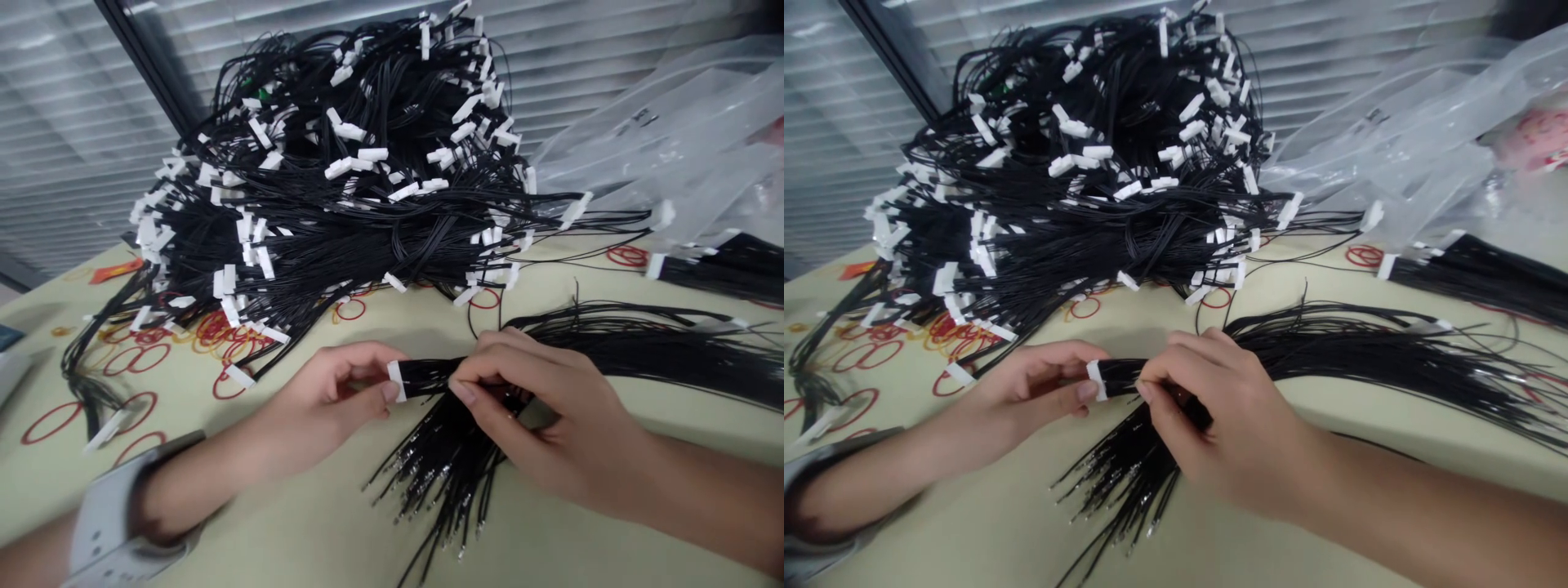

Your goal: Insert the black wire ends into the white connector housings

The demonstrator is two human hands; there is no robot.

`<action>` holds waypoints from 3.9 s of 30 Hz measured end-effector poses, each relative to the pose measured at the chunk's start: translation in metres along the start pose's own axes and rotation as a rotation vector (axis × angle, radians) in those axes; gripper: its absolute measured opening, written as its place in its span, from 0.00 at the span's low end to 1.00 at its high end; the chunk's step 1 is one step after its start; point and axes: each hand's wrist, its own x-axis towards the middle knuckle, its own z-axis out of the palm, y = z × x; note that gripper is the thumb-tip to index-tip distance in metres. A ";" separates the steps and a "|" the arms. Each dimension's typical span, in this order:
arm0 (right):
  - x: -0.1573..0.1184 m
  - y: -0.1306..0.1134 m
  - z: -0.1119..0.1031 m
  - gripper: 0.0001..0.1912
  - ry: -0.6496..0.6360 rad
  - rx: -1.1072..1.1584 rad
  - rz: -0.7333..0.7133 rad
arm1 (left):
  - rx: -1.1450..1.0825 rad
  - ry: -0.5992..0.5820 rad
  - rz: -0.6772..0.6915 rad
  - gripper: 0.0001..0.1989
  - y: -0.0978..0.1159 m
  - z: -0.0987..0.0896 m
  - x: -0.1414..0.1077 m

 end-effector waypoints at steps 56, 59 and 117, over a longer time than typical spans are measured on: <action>-0.004 0.003 0.006 0.09 -0.026 -0.248 -0.155 | -0.059 -0.042 -0.055 0.05 0.004 -0.001 0.000; -0.004 0.004 0.006 0.09 -0.027 -0.236 -0.164 | -0.066 -0.042 -0.061 0.05 0.005 -0.001 0.000; 0.005 -0.008 0.002 0.07 -0.142 0.096 0.356 | -0.054 0.003 -0.016 0.07 -0.004 -0.005 0.002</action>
